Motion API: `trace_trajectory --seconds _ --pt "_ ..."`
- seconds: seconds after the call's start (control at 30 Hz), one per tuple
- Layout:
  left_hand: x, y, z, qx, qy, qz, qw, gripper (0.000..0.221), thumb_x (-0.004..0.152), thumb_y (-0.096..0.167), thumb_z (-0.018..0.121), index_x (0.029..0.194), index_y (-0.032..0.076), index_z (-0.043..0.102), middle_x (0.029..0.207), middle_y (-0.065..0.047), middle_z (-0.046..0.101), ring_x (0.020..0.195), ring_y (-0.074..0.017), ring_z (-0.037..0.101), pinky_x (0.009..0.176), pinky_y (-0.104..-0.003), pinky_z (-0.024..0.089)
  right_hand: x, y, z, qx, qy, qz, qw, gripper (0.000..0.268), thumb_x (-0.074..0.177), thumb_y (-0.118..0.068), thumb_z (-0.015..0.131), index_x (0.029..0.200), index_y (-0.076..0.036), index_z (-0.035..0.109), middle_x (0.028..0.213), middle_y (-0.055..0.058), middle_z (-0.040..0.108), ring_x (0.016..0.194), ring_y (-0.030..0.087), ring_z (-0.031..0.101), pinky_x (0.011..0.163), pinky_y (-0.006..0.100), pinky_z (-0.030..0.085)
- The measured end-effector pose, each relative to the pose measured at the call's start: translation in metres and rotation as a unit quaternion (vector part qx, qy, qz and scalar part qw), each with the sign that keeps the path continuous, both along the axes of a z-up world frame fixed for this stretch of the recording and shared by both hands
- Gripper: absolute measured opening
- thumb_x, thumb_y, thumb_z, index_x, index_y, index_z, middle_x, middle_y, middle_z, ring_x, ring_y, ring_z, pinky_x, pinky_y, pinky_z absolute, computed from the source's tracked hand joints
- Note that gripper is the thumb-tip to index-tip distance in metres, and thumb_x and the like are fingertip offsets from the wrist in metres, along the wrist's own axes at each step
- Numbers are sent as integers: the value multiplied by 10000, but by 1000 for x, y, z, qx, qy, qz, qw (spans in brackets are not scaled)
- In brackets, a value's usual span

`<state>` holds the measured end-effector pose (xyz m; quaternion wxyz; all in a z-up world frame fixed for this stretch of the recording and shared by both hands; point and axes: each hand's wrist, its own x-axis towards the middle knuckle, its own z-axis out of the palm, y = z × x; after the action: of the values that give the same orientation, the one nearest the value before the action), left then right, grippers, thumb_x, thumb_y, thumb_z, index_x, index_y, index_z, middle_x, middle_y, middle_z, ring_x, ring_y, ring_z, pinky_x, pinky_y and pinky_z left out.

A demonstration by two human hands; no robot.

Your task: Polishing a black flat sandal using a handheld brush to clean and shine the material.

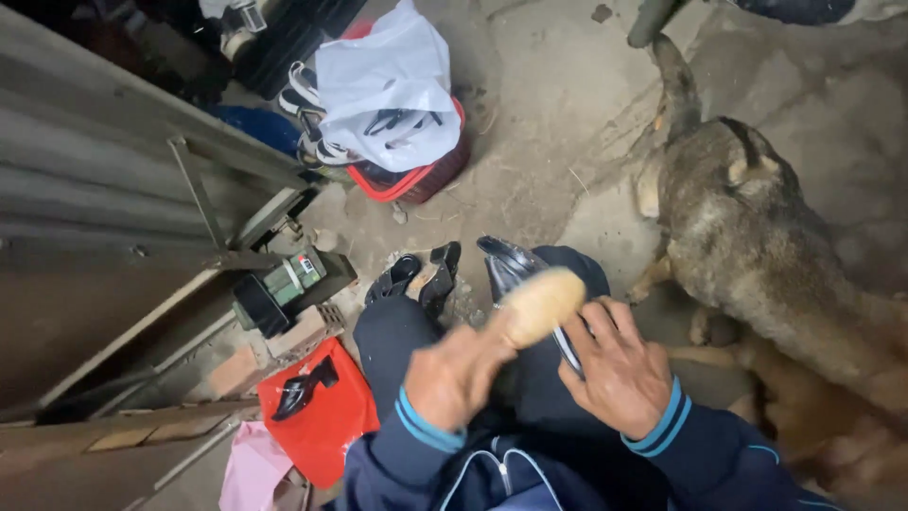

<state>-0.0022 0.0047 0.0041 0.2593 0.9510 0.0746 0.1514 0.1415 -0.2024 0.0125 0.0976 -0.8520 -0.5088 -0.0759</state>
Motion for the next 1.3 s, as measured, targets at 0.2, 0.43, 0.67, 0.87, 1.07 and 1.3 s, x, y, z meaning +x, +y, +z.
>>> trace_trajectory --seconds 0.2,0.43,0.67,0.87,1.07,1.3 --pt "7 45 2 -18 -52 227 972 414 1056 225 587 1455 111 598 1049 -188 754 795 -337 689 729 -442 528 -1 5 11 -42 25 -20 999 706 779 -382 669 1426 -124 553 1138 21 565 1155 250 544 316 389 508" --pt "3 21 -1 -84 -26 112 990 425 1024 278 647 1446 244 603 936 -19 683 784 -213 679 762 -324 549 1 -4 -3 62 89 14 994 677 848 -288 719 1483 -173 514 1536 174 429 1273 414 554 661 500 571" --pt "7 2 5 -129 -64 153 978 416 973 245 681 1385 194 688 779 -126 750 670 -344 732 612 -425 600 3 -1 -1 233 310 -79 918 791 838 -92 795 1544 -67 439 1369 264 552 1149 537 630 745 639 593" --pt "-27 -66 28 -190 -2 30 981 458 1053 273 538 1500 169 535 909 -79 667 751 -284 707 702 -372 552 4 -10 -19 168 310 -109 929 1073 769 -308 853 1611 -127 213 1503 114 561 1290 356 628 834 501 587" --pt "-25 -51 0 -146 -21 131 980 452 1020 245 635 1468 245 578 846 -7 621 634 -199 589 627 -335 538 -5 -5 -17 162 276 -107 941 829 753 -231 837 1463 -128 424 1468 115 578 1293 368 616 955 507 551" --pt "-28 -62 9 -118 15 61 991 489 1020 299 620 1500 307 529 817 -53 580 528 -334 626 503 -458 538 -8 -7 -10 190 290 -76 935 841 716 -189 812 1461 -95 432 1569 150 473 1429 352 516 997 458 529"
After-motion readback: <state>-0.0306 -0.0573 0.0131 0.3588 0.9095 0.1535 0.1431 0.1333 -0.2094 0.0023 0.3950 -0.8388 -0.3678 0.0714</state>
